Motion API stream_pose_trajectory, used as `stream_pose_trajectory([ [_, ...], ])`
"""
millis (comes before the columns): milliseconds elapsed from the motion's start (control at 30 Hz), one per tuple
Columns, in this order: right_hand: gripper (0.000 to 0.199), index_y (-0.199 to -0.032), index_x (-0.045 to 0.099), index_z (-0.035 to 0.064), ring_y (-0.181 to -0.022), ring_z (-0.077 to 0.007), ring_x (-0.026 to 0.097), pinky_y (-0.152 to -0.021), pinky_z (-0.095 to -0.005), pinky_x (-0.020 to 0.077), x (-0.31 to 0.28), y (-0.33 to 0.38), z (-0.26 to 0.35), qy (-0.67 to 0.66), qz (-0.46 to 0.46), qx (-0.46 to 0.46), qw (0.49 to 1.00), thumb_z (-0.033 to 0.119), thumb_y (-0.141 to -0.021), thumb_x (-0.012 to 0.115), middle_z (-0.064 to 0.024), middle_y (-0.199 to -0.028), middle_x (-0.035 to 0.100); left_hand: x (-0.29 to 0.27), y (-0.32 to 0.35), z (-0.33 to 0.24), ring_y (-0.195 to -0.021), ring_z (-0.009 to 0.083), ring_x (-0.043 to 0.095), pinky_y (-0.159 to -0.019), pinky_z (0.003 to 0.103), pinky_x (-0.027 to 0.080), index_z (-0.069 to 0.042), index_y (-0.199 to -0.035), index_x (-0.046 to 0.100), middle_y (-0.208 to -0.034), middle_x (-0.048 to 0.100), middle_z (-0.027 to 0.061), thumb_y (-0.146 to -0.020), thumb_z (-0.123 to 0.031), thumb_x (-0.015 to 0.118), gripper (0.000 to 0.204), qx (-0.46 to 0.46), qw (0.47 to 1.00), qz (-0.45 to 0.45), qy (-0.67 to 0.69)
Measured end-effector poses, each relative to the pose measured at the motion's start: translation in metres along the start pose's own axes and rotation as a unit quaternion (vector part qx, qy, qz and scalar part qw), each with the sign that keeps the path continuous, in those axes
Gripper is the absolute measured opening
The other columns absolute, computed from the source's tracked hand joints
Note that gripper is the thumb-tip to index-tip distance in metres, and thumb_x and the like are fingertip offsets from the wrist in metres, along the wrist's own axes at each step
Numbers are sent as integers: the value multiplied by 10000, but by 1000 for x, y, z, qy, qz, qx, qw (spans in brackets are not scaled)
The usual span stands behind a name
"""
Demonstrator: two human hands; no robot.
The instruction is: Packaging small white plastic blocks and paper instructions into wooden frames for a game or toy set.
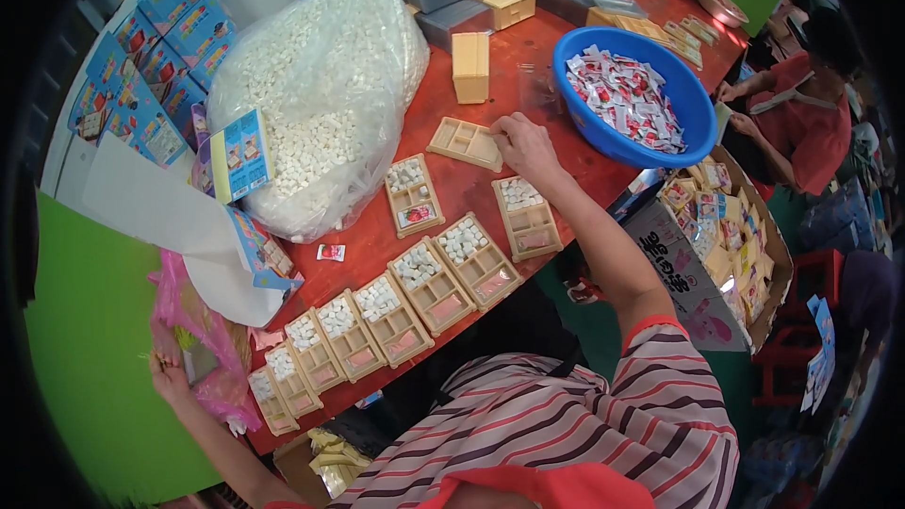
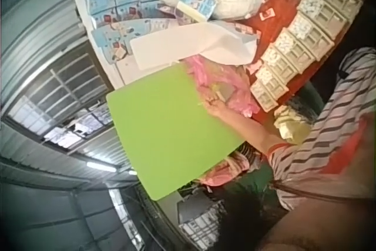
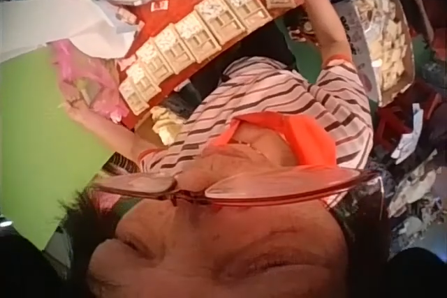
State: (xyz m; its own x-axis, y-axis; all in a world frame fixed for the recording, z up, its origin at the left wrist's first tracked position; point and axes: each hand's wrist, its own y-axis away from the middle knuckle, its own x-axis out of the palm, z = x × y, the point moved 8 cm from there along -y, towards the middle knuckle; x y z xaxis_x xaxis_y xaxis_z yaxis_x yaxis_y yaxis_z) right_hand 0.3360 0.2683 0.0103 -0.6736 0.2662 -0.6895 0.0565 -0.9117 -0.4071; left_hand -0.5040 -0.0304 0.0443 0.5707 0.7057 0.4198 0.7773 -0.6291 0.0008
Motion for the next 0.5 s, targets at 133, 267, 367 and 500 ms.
stream_pose_trajectory([
  [133, 112, -904, 650, 53, -846, -345, 620, -738, -464, 473, -2, 11, 43, -41, 41, -15, 998, 124, -854, 580, -144, -820, 617, 35, 39, 30, -617, 135, 426, -548, 279, 363, -52, -939, 521, -738, 498, 13, -1001, -149, 497, 117, -5, 995, -39, 89],
  [267, 100, -920, 642, 30, -794, -333, 623, -684, -419, 472, 21, 26, 98, -22, 44, -175, 983, 85, -846, 604, -135, -871, 634, 37, 85, 63, -637, 146, 408, -582, 287, 364, -57, -921, 515, -735, 470, 21, -998, -148, 503, 120, -19, 993, -27, 115],
  [367, 101, -927, 640, 44, -818, -316, 619, -718, -414, 460, 29, 42, 131, -44, 70, -213, 974, 93, -843, 613, -119, -862, 628, 46, 121, 89, -654, 147, 402, -602, 290, 357, -52, -923, 519, -746, 463, 30, -998, -158, 504, 131, -63, 982, -3, 176],
  [500, 137, -973, 637, 57, -867, -276, 604, -798, -386, 426, 38, 66, 157, -64, 133, -219, 964, 96, -843, 617, -92, -861, 605, 92, 196, 120, -671, 151, 438, -608, 278, 400, -44, -941, 533, -777, 511, 32, -1001, -167, 489, 143, -83, 972, 3, 218],
])
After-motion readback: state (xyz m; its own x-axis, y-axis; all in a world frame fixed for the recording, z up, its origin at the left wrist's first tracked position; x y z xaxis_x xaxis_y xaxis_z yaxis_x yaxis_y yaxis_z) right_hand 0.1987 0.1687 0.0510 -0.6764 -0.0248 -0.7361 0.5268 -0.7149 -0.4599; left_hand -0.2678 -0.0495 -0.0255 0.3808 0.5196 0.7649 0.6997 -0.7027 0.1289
